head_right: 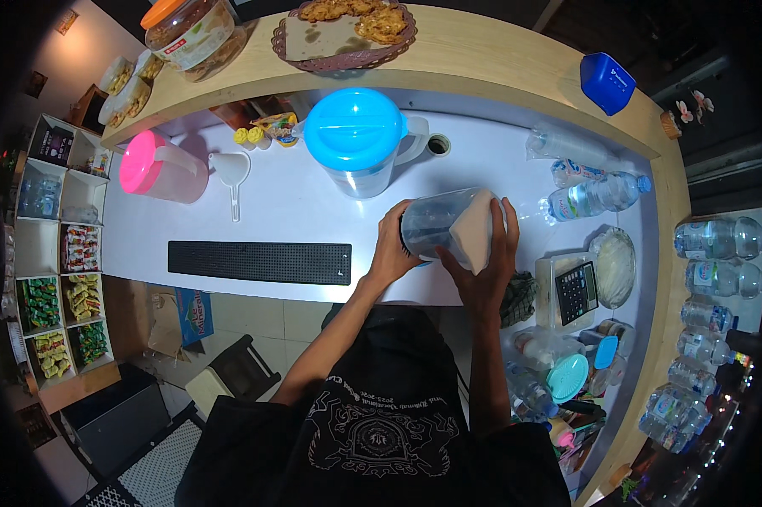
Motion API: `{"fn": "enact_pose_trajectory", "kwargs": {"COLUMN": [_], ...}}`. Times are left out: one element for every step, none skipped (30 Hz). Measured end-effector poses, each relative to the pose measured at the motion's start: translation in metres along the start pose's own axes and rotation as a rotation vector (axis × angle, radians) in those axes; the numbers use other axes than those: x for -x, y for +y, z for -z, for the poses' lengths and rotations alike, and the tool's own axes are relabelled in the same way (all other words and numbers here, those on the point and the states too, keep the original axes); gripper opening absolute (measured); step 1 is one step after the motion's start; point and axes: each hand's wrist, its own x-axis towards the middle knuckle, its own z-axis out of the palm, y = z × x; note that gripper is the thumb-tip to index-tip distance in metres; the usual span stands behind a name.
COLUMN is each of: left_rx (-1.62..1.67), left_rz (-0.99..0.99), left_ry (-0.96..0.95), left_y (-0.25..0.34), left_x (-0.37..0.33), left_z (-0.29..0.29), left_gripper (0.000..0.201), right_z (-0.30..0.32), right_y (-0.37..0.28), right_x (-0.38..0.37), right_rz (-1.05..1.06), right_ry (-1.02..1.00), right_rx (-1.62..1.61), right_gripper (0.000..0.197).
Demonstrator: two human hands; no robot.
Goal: Cleaning a restaurant counter with a cloth and organizing water bottles on a shelf.
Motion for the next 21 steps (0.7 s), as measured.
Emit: {"fn": "enact_pose_trajectory", "kwargs": {"left_rx": [0.001, 0.001, 0.002, 0.001, 0.001, -0.001, -0.003, -0.004, 0.003, 0.011, 0.011, 0.009, 0.007, 0.007, 0.012, 0.017, 0.016, 0.030, 0.043, 0.042, 0.047], "left_rz": [0.004, 0.005, 0.006, 0.007, 0.008, -0.002, -0.012, -0.012, -0.014, -0.018, -0.019, -0.017, -0.015, -0.017, -0.016, -0.012, -0.012, -0.008, -0.005, -0.005, -0.015], "left_ry": [-0.007, -0.005, -0.008, -0.013, -0.012, -0.022, -0.031, -0.030, -0.024, -0.020, -0.022, -0.016, -0.011, -0.012, -0.011, -0.009, -0.010, -0.022, -0.034, -0.034, -0.033], "left_y": [0.000, 0.000, 0.001, 0.002, 0.004, 0.005, 0.006, 0.006, 0.007, 0.007, 0.008, 0.008, 0.008, 0.009, 0.010, 0.009, 0.008, 0.006, 0.005, 0.005, 0.004], "left_x": [-0.001, -0.002, -0.003, -0.005, -0.006, -0.008, -0.008, -0.008, -0.008, -0.007, -0.007, -0.006, -0.006, -0.007, -0.008, -0.007, -0.006, -0.006, -0.006, -0.007, -0.008], "left_z": [0.000, 0.000, 0.000, 0.001, 0.002, 0.004, 0.005, 0.005, 0.005, 0.005, 0.005, 0.005, 0.006, 0.005, 0.004, 0.003, 0.003, 0.004, 0.005, 0.004, 0.004], "left_gripper": [0.113, 0.113, 0.114, 0.115, 0.115, 0.115, 0.114, 0.114, 0.115, 0.116, 0.116, 0.116, 0.116, 0.116, 0.115, 0.114, 0.114, 0.114, 0.114, 0.114, 0.113], "right_z": [-0.001, -0.001, -0.001, 0.001, 0.005, 0.008, 0.010, 0.012, 0.014, 0.015, 0.014, 0.012, 0.010, 0.009, 0.010, 0.009, 0.008, 0.007, 0.006, 0.006, 0.006], "right_y": [0.001, 0.002, 0.004, 0.006, 0.008, 0.011, 0.012, 0.014, 0.016, 0.017, 0.021, 0.027, 0.032, 0.038, 0.044, 0.046, 0.048, 0.050, 0.049, 0.047, 0.045], "right_x": [-0.001, -0.002, -0.002, -0.003, -0.005, -0.007, -0.009, -0.011, -0.013, -0.015, -0.016, -0.016, -0.016, -0.017, -0.017, -0.018, -0.018, -0.019, -0.020, -0.021, -0.022], "right_rz": [0.001, 0.003, 0.005, 0.005, -0.014, -0.033, -0.032, -0.075, -0.118, -0.141, -0.142, -0.194, -0.246, -0.247, -0.288, -0.328, -0.330, -0.311, -0.292, -0.293, -0.265], "right_ry": [-0.002, 0.009, 0.020, 0.019, 0.037, 0.055, 0.054, 0.079, 0.103, 0.107, 0.109, 0.081, 0.054, 0.056, 0.029, 0.000, 0.000, -0.052, -0.105, -0.104, -0.110], "right_rx": [0.000, -0.002, -0.004, -0.004, -0.020, -0.036, -0.037, -0.050, -0.063, -0.057, -0.056, -0.091, -0.126, -0.126, -0.223, -0.320, -0.320, -0.334, -0.348, -0.349, -0.348], "right_gripper": [0.101, 0.100, 0.099, 0.099, 0.098, 0.097, 0.097, 0.095, 0.094, 0.090, 0.090, 0.089, 0.088, 0.088, 0.087, 0.087, 0.087, 0.087, 0.087, 0.087, 0.087]}}
